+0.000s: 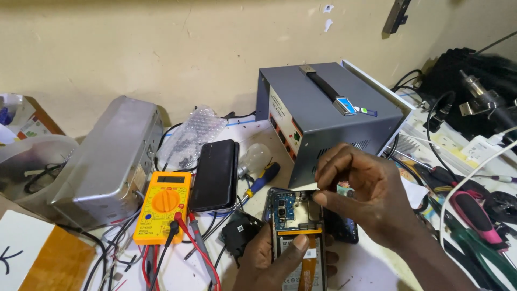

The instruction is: Disassembling and inspecting the internal components of a smartphone using a precision screwdriver on a repair workbench.

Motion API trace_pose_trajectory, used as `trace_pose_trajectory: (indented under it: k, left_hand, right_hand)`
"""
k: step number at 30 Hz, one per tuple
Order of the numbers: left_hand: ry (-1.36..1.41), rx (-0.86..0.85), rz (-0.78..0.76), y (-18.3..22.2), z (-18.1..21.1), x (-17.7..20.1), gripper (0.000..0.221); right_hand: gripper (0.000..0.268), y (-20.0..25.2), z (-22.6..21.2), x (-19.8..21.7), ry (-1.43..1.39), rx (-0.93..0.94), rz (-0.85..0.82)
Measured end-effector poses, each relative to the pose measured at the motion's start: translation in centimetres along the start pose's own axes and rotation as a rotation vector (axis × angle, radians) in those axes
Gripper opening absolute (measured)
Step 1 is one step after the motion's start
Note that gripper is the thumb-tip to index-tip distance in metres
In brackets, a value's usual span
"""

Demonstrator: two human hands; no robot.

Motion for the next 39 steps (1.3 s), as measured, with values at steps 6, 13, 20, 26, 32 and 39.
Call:
trace_pose_trajectory:
  k: [6,13,20,26,32,39]
  left_hand:
    - [0.201,0.126,0.147,1.8,0.0,-0.4,0.060]
    - [0.099,0.044,0.088,1.3,-0.8,0.1,0.059]
    - [-0.495,-0.199,0.393,0.2,-3.8,4.1,0.045]
    - [-0.385,-0.122,0.341,0.1,-3.0,3.7,0.047]
    - [-0.190,0.048,0.238,0.4,-1.8,2.3,0.050]
    - [-0.247,0.145,0.256,-0.3,-3.4,3.1,0.051]
  right_hand:
    - [0.046,1.5,4.5,-1.2,-0.127,-0.456,0.043]
    - [0.044,2.4,6.5,-1.7,-0.234,-0.511,0.084]
    - [0.038,2.9,6.5,-1.5,-0.241,-0.619,0.142]
    - [0.032,3.1,7.0,-1.4,-0.262,-0.660,0.198]
    - [0.031,3.5,7.8,-1.0,-0.273,-0.652,0.230]
    - [0.038,3.5,7.5,-1.0,-0.331,-0.503,0.135]
Point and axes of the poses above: each hand's wrist, its own y-axis away from the middle knuckle, its own x-axis out of the back of the hand, z = x × y, the point moved 8 cm from there along -y, towards the middle knuckle, and after that the axes turned 6 degrees about -x, right-handed, at the moved point
